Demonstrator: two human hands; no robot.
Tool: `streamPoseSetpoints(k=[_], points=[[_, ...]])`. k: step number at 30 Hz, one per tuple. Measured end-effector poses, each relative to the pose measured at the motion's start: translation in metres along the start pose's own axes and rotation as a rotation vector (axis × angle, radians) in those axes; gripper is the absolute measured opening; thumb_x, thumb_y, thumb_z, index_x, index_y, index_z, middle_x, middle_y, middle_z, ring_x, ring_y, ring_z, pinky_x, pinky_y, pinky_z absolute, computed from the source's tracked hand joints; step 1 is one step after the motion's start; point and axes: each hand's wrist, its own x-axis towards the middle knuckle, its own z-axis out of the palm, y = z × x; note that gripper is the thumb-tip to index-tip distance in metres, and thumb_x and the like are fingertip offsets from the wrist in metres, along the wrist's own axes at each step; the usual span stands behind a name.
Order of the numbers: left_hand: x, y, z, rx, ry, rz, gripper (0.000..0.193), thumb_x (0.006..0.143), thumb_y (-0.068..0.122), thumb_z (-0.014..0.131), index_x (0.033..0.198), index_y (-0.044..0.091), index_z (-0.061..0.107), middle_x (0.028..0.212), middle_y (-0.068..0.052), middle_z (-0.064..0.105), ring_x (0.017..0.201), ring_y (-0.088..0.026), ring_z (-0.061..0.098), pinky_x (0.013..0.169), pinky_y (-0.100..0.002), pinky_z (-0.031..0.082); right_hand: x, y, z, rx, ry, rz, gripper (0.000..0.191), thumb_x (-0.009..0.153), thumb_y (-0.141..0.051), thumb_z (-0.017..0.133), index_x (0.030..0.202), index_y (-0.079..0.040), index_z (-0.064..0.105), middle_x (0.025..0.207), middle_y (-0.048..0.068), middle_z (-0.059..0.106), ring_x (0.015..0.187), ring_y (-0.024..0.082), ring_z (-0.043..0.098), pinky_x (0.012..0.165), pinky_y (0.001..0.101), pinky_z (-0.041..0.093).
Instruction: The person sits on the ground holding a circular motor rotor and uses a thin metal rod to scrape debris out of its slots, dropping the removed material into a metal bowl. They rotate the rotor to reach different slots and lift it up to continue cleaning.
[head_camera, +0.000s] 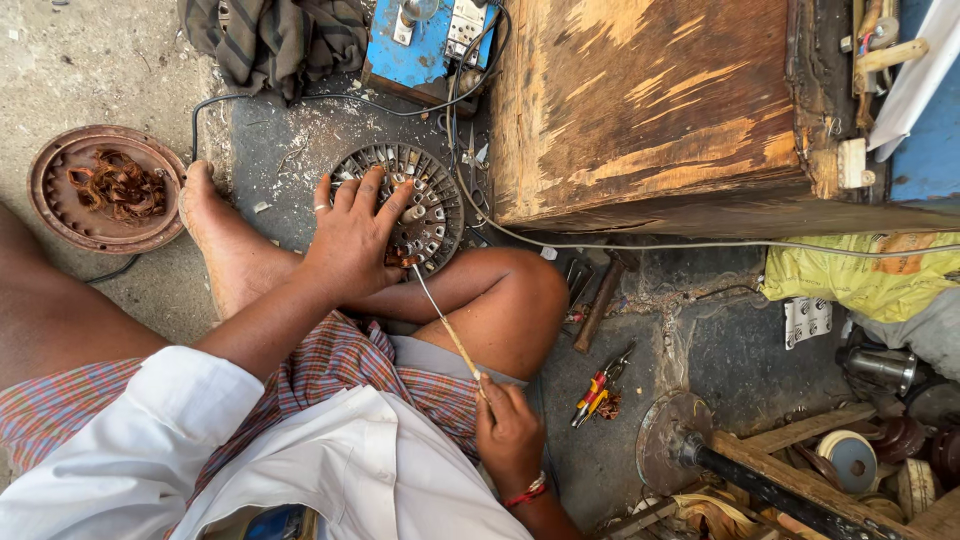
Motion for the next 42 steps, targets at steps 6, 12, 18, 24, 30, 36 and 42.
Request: streamPoseSetpoints(k=[6,12,18,24,30,36,42], points=[[-0.003,0.010,0.000,-0.049,0.099,-0.056,0.117,0.055,0.044,0.092,0.155,0.017,0.039,0.154,-0.028,0.037,0.137,-0.048,0.040,0.113,-0.064,0.026,0.008,0.001,0.019,0.022,0.052,-0.023,0.026,0.088,-0.009,0.074,0.114,-0.006,0.074,0.097,0.012,0.073,0.083,0.032,0.074,0.069,0.0408,0.058],[-0.006,0.007,0.004,-0.045,0.094,-0.044,0.114,0.054,0.045,0.092,0.152,0.014,0.043,0.156,-0.029,0.034,0.139,-0.045,0.038,0.112,-0.065,0.025,0.026,0.004,0.011,-0.009,0.057,-0.124,0.028,0.087,-0.010,0.072,0.115,-0.006,0.073,0.097,0.011,0.071,0.083,0.033,0.072,0.071,0.0423,0.057],[-0.007,0.001,0.020,-0.072,0.083,-0.066,0.106,0.054,0.042,0.093,0.146,0.014,0.048,0.158,-0.028,0.031,0.142,-0.044,0.034,0.114,-0.065,0.023,0.070,-0.008,-0.044,-0.128,-0.062,-0.193,0.022,0.087,-0.013,0.073,0.109,-0.011,0.075,0.088,0.008,0.067,0.074,0.031,0.069,0.065,0.0432,0.055],[-0.004,0.006,0.027,-0.024,0.049,-0.091,0.108,0.057,0.043,0.094,0.148,0.014,0.045,0.158,-0.030,0.030,0.141,-0.047,0.033,0.116,-0.065,0.022,0.143,-0.054,-0.121,-0.287,-0.276,-0.413,0.016,0.088,-0.014,0.066,0.101,-0.011,0.075,0.076,0.010,0.061,0.062,0.031,0.067,0.054,0.0443,0.052],[-0.008,0.012,0.022,-0.050,0.098,-0.092,0.114,0.056,0.041,0.095,0.153,0.016,0.040,0.157,-0.030,0.030,0.139,-0.046,0.035,0.114,-0.066,0.022,0.234,-0.106,-0.137,-0.554,-0.355,-0.787,0.008,0.078,-0.015,0.063,0.078,-0.013,0.071,0.075,0.009,0.063,0.070,0.033,0.067,0.060,0.0478,0.052],[-0.028,0.022,0.034,-0.227,0.309,-0.161,0.074,0.070,0.041,0.088,0.124,0.001,0.057,0.156,-0.030,0.037,0.148,-0.045,0.034,0.117,-0.069,0.022,0.220,-0.108,-0.151,-0.524,-0.354,-0.755,0.006,0.079,-0.014,0.064,0.078,-0.012,0.070,0.075,0.009,0.064,0.070,0.033,0.068,0.060,0.0470,0.052],[-0.022,0.034,0.045,-0.030,0.339,-0.094,0.035,0.078,0.034,0.078,0.097,0.007,0.072,0.143,-0.024,0.051,0.134,-0.040,0.045,0.110,-0.069,0.026,0.167,-0.069,-0.186,-0.354,-0.299,-0.392,0.019,0.082,-0.016,0.072,0.100,-0.012,0.077,0.076,0.008,0.066,0.067,0.031,0.068,0.057,0.0438,0.051]])
